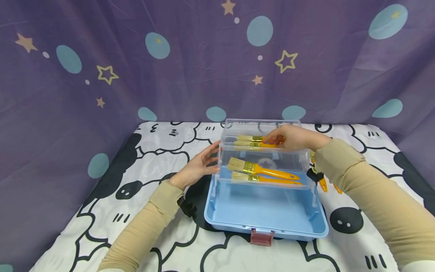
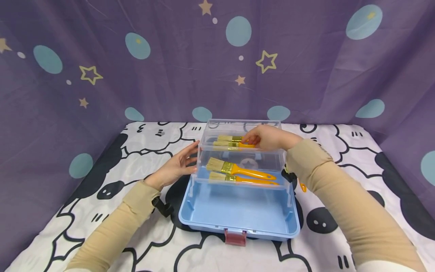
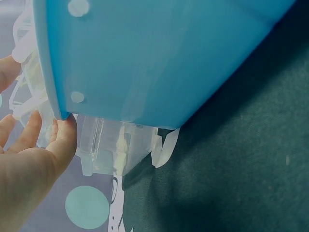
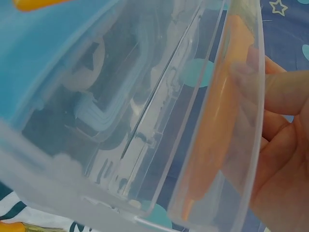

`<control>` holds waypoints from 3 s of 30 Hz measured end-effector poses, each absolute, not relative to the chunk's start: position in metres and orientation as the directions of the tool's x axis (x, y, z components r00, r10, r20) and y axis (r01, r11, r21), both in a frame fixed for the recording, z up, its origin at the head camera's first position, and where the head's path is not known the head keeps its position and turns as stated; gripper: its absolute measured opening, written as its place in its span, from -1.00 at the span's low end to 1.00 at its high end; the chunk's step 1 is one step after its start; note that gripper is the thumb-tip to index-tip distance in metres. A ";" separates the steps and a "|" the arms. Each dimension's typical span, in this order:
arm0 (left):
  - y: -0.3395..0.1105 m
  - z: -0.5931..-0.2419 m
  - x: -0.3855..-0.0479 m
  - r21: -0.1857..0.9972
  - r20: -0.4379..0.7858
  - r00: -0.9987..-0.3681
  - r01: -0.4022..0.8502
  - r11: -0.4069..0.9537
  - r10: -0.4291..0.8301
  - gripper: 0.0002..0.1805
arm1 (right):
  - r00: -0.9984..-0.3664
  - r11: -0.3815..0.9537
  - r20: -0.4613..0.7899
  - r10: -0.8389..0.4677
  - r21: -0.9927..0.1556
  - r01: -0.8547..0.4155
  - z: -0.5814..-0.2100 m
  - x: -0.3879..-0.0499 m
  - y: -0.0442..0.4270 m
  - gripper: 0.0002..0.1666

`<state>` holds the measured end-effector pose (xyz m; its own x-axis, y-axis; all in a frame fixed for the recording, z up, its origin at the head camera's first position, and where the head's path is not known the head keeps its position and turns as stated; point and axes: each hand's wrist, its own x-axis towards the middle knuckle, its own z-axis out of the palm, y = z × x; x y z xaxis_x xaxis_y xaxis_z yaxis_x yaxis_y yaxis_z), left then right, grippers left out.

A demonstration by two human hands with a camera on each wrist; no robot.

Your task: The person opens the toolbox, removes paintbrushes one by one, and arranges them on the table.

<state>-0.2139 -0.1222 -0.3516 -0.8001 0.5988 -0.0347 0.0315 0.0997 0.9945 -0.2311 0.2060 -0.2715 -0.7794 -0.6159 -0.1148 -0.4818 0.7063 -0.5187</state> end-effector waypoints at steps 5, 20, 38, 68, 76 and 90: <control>-0.122 -0.350 -0.212 0.993 -0.024 -0.802 0.050 0.107 0.597 -0.03 | -0.792 0.704 -0.105 -0.601 -0.538 -0.463 -0.272 -0.230 0.205 -0.48; -0.122 -0.352 -0.213 0.996 -0.030 -0.802 0.025 0.083 0.597 -0.03 | -0.801 0.711 -0.066 -0.595 -0.508 -0.486 -0.275 -0.228 0.206 -0.48; -0.123 -0.350 -0.213 0.995 -0.035 -0.804 0.026 0.093 0.593 -0.02 | -0.814 0.703 0.001 -0.580 -0.504 -0.501 -0.272 -0.225 0.207 -0.48; -0.123 -0.352 -0.216 0.994 -0.042 -0.801 0.027 0.106 0.597 -0.03 | -0.874 0.624 -0.144 -0.464 -0.754 -0.207 -0.249 -0.214 0.226 -0.47; -0.123 -0.350 -0.214 0.995 -0.038 -0.800 0.025 0.097 0.599 -0.03 | -0.860 0.530 -0.142 -0.489 -0.832 -0.164 -0.256 -0.207 0.229 -0.44; -0.122 -0.347 -0.216 0.996 -0.022 -0.798 0.035 0.082 0.602 -0.02 | -0.897 0.295 -0.105 -0.430 -0.955 -0.030 -0.268 -0.192 0.238 -0.51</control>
